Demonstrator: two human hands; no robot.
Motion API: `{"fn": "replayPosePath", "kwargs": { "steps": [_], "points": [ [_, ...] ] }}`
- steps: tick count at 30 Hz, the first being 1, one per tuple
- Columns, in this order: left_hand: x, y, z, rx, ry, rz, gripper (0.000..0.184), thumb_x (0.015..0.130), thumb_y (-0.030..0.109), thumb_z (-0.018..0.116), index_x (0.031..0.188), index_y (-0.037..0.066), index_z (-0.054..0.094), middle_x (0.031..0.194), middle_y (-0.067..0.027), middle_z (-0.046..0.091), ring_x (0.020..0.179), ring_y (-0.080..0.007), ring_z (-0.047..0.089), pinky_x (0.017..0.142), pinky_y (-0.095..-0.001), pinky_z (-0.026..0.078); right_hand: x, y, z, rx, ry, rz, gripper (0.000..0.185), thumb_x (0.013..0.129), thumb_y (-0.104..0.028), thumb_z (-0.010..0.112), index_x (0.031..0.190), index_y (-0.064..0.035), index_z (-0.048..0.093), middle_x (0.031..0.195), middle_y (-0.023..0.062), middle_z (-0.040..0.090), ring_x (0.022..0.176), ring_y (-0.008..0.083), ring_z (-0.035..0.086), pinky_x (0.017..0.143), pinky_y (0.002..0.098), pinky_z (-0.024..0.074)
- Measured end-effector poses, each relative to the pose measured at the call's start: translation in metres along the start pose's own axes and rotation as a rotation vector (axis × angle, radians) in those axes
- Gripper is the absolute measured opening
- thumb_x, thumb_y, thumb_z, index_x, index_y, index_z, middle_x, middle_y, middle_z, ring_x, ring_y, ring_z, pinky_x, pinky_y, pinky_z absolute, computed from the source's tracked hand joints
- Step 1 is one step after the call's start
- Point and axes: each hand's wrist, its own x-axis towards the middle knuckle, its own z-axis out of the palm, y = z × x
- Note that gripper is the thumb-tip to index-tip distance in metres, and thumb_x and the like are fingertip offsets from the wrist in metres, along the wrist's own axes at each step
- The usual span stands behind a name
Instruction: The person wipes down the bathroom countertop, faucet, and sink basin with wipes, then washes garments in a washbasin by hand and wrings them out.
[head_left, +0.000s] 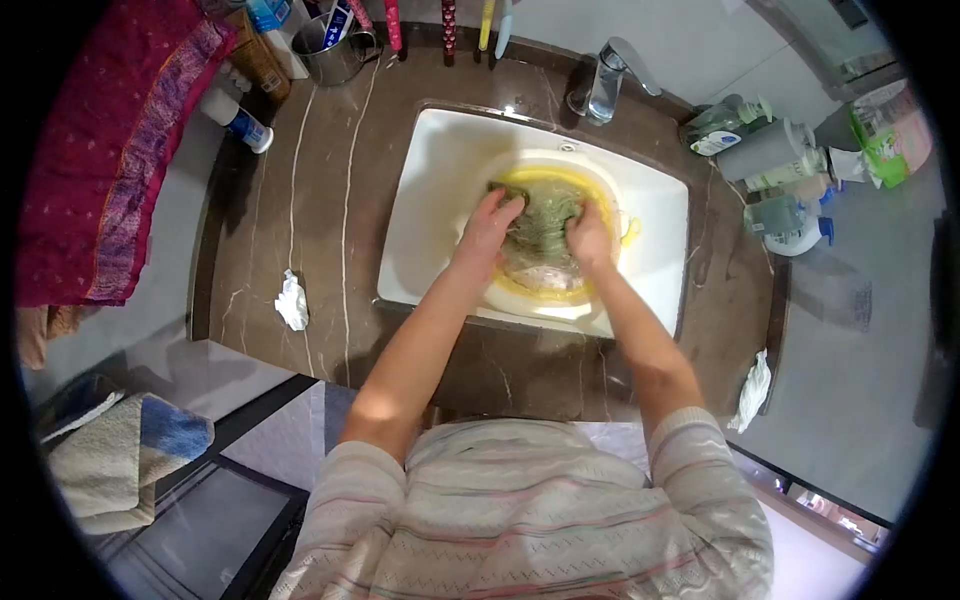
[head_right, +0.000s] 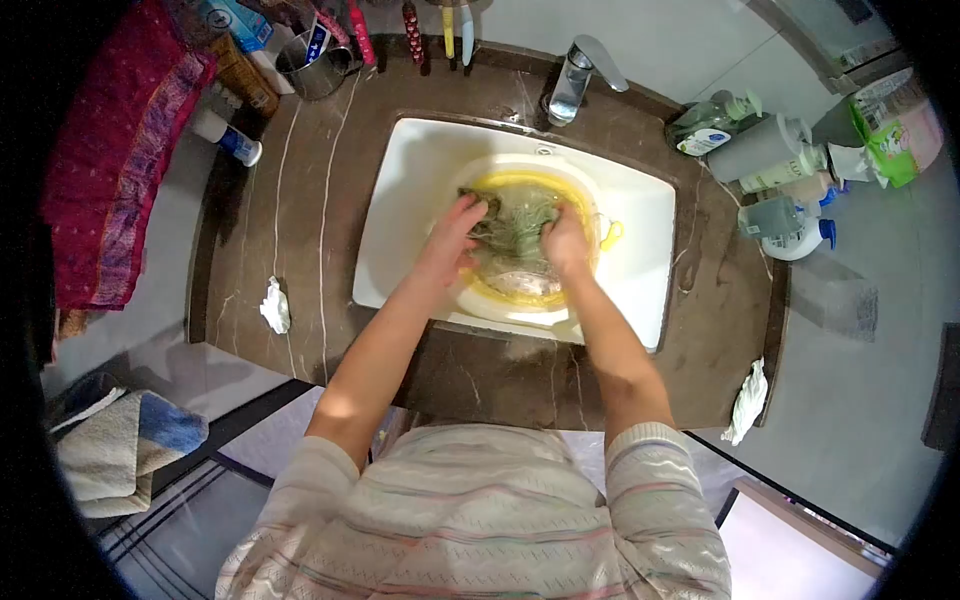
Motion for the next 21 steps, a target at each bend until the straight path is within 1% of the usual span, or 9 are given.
{"fn": "replayPosePath", "kwargs": {
  "steps": [2,5,7,8,10,13,14,18,21],
  "points": [
    [0.0,-0.006,-0.001,0.026,0.054,-0.05,0.067,0.08,0.043,0.059,0.134,0.012,0.034,0.12,-0.0088,0.05,0.109,-0.0211,0.047,0.079,-0.045,0.041,-0.028,-0.013,0.012,-0.366,-0.249,-0.124,0.043,0.077,-0.005,0.052,0.119,-0.0046,0.047,0.105,0.023,0.059,0.097,0.0314,0.059,0.084,0.04,0.0459],
    [0.005,-0.015,0.001,0.019,-0.04,-0.053,0.078,0.081,0.052,0.054,0.14,0.014,0.02,0.139,-0.0142,0.031,0.111,-0.0438,0.041,0.082,-0.0556,0.04,-0.025,0.0,0.007,-0.557,-0.313,-0.314,0.041,0.075,-0.005,0.057,0.115,-0.0044,0.052,0.105,0.02,0.06,0.098,0.0288,0.059,0.084,0.0381,0.0476],
    [0.011,-0.013,0.001,-0.088,-0.011,-0.144,0.072,0.083,0.05,0.052,0.138,0.012,0.025,0.135,-0.013,0.037,0.113,-0.0376,0.042,0.083,-0.0528,0.041,-0.011,-0.032,-0.021,-0.4,-0.368,-0.126,0.039,0.073,-0.007,0.059,0.112,-0.0039,0.055,0.104,0.0182,0.062,0.096,0.027,0.06,0.082,0.0376,0.0485],
    [0.014,-0.014,0.002,-0.143,0.002,-0.192,0.069,0.084,0.05,0.051,0.137,0.011,0.028,0.132,-0.0123,0.039,0.114,-0.0345,0.042,0.084,-0.0513,0.042,-0.023,-0.044,-0.02,-0.198,-0.264,-0.367,0.028,0.071,-0.003,0.057,0.099,-0.0053,0.061,0.097,0.0179,0.062,0.083,0.032,0.061,0.068,0.039,0.0495],
    [0.019,-0.037,-0.015,-0.394,-0.195,0.008,0.064,0.085,0.045,0.052,0.137,0.015,0.03,0.128,-0.0134,0.043,0.113,-0.0271,0.047,0.086,-0.0401,0.045,-0.061,-0.11,-0.044,0.12,-0.417,-0.503,0.026,0.07,-0.003,0.055,0.096,-0.0039,0.06,0.089,0.0171,0.062,0.076,0.0317,0.06,0.065,0.0391,0.0482],
    [0.085,-0.092,-0.027,-0.81,-0.549,0.154,0.047,0.087,0.037,0.051,0.125,0.01,0.045,0.112,-0.0123,0.053,0.1,-0.0207,0.055,0.078,-0.0338,0.051,-0.094,-0.143,-0.057,0.304,-0.185,-0.98,0.027,0.07,-0.005,0.053,0.095,-0.005,0.059,0.08,0.016,0.061,0.07,0.0314,0.058,0.065,0.0387,0.0475],
    [0.087,-0.094,-0.023,-0.787,-0.657,0.328,0.044,0.087,0.036,0.051,0.12,0.008,0.048,0.108,-0.0112,0.055,0.096,-0.0202,0.056,0.077,-0.0335,0.051,-0.089,-0.133,-0.047,0.258,-0.14,-0.837,0.027,0.071,-0.007,0.053,0.097,-0.0055,0.059,0.08,0.0162,0.061,0.071,0.0316,0.058,0.065,0.0393,0.0476],
    [0.048,-0.038,0.003,-0.414,-0.078,0.198,0.036,0.081,0.023,0.06,0.107,-0.001,0.054,0.095,-0.0077,0.059,0.087,-0.0182,0.057,0.073,-0.0319,0.048,-0.01,-0.057,-0.019,0.062,-0.22,0.056,0.031,0.078,-0.018,0.056,0.107,-0.0078,0.055,0.082,0.0181,0.061,0.074,0.0337,0.059,0.067,0.0411,0.0487],
    [0.003,0.01,0.007,-0.104,0.013,0.163,0.049,0.078,0.019,0.064,0.119,-0.002,0.047,0.101,-0.0116,0.057,0.092,-0.0188,0.056,0.07,-0.0332,0.048,0.008,0.002,-0.005,-0.171,-0.098,-0.061,0.038,0.079,-0.022,0.058,0.114,-0.0075,0.052,0.089,0.0206,0.061,0.081,0.0343,0.06,0.073,0.0411,0.0488]
  ]
}}
